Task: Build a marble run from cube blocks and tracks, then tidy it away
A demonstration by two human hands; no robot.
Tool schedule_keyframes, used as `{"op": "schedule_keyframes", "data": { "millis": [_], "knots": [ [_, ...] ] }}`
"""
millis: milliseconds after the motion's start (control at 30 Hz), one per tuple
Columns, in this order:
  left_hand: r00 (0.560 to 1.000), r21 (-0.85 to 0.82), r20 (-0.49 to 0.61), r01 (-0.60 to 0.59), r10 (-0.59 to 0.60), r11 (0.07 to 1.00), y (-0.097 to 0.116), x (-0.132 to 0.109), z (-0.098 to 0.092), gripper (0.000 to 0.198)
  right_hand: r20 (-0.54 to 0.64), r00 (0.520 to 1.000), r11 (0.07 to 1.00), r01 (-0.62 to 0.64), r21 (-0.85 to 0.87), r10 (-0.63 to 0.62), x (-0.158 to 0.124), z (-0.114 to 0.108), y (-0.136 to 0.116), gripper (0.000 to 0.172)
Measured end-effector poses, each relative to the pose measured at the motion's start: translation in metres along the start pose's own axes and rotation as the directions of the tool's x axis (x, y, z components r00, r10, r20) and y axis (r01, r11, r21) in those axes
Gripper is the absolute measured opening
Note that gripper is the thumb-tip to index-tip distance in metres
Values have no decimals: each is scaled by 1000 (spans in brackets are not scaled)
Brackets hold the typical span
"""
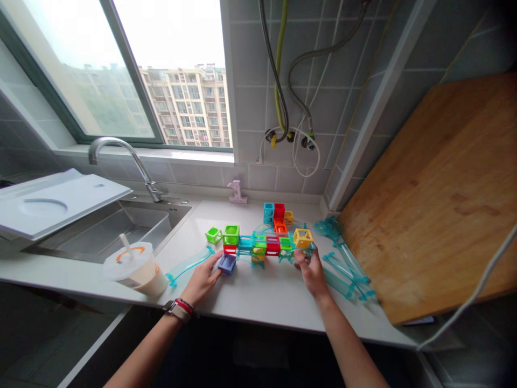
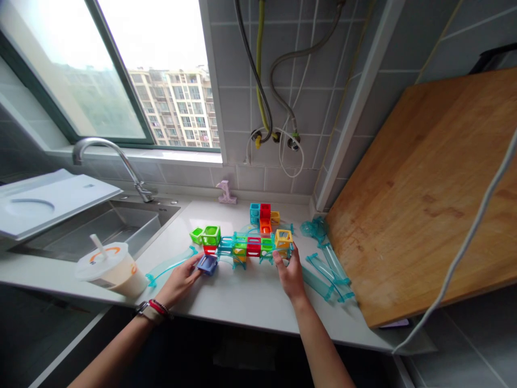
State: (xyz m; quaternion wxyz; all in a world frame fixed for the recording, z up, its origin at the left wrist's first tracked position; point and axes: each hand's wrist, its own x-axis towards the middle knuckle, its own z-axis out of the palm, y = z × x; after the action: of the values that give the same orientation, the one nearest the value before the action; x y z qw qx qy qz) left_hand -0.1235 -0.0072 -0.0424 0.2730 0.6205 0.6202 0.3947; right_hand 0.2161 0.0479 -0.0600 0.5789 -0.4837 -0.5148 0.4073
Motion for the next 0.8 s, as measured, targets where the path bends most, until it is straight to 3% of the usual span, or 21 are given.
{"op": "schedule_keyframes", "data": {
  "millis": [100,267,433,600,800],
  "knots": [
    [999,31,-28,22,-21,999,-2,7,3,46,-1,1000,1000,5,-5,-5,0,0,0,66],
    [992,-92,108,-55,65,994,-6,6,2,87,-2,1000,1000,4,-18,-4,0,0,-1,64],
    [986,-223,164,20,17,975,-12,18,2,116,-1,1000,999,19,-28,-19,0,0,-1,66],
    [985,-405,174,71,0,912,-16,41,6,118,-4,1000,1000,16,-22,-16,0,1,-1,63],
    [984,-411,175,109,-39,905,-16,49,9,97,-9,1000,1000,19,-15,-19,-1,2,-5,67]
  ]
}}
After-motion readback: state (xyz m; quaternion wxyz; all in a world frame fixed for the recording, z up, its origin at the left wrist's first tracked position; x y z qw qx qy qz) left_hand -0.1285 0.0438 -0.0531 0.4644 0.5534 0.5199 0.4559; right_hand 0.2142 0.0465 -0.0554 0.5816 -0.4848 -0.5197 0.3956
